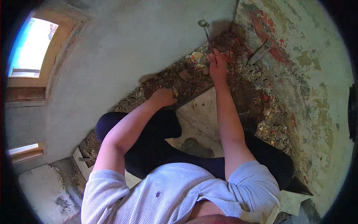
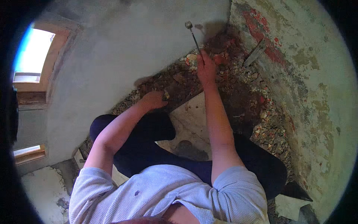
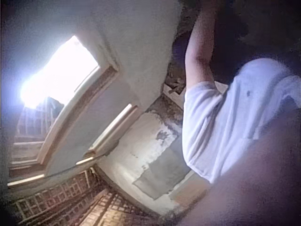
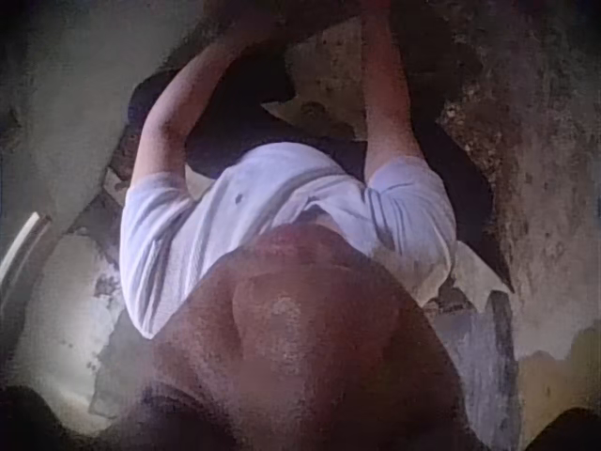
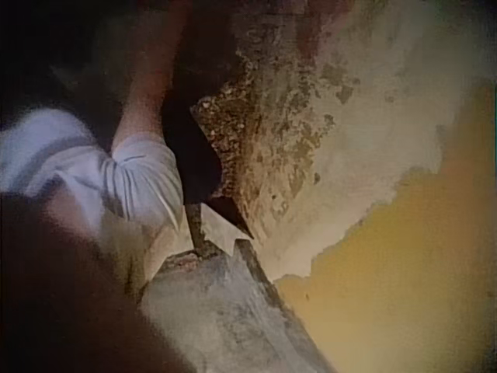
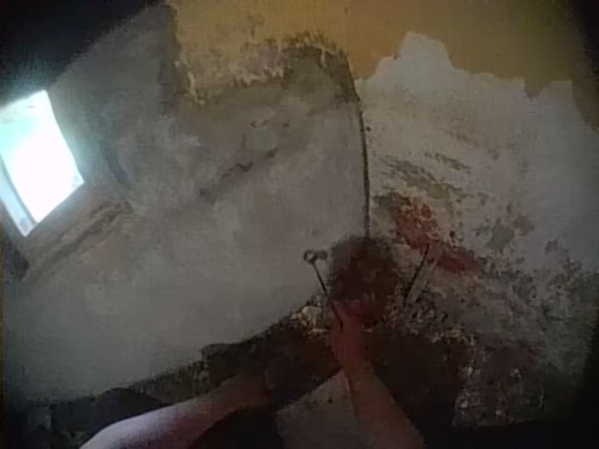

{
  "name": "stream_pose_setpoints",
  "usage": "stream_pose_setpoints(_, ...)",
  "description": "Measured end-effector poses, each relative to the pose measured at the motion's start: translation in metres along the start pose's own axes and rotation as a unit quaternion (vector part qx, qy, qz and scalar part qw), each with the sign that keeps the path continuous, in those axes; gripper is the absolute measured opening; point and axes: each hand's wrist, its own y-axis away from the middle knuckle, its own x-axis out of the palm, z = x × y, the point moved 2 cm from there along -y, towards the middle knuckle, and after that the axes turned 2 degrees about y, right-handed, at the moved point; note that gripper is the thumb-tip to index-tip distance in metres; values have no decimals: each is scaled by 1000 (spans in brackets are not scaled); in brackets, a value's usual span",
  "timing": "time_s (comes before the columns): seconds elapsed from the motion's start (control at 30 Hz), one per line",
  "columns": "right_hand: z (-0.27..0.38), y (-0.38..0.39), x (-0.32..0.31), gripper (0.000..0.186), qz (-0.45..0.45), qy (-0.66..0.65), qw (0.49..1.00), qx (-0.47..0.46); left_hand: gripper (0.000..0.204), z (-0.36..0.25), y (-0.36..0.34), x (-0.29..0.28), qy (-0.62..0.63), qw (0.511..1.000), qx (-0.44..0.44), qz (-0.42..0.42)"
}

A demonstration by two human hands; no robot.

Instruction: Scraping and repairing the base of a wall using a hammer and a screwdriver/scraper tool.

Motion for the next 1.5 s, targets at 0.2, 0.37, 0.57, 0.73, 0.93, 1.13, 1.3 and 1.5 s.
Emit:
stream_pose_setpoints(0.2,-118,53,4,41,42,97,993,60,53,-22,6,-13,4,1000,6,12)
stream_pose_setpoints(0.37,-135,97,-2,45,192,246,926,213,52,-14,4,-6,3,1000,9,-16)
stream_pose_setpoints(0.57,-58,29,-7,43,45,144,988,43,61,-10,-4,0,-2,999,36,-9)
stream_pose_setpoints(0.73,-22,1,-3,43,-28,35,998,-37,55,3,-4,7,-1,1000,7,-12)
stream_pose_setpoints(0.93,-139,81,-1,44,106,205,957,175,55,-14,-2,2,-15,1000,17,-8)
stream_pose_setpoints(1.13,-112,79,0,39,193,273,928,166,57,-11,-6,4,2,1000,12,-22)
stream_pose_setpoints(1.3,0,14,-3,40,87,165,982,11,57,-9,0,1,-7,1000,17,-24)
stream_pose_setpoints(1.5,-62,24,1,40,-3,36,997,-64,58,-11,-4,1,0,1000,19,-9)
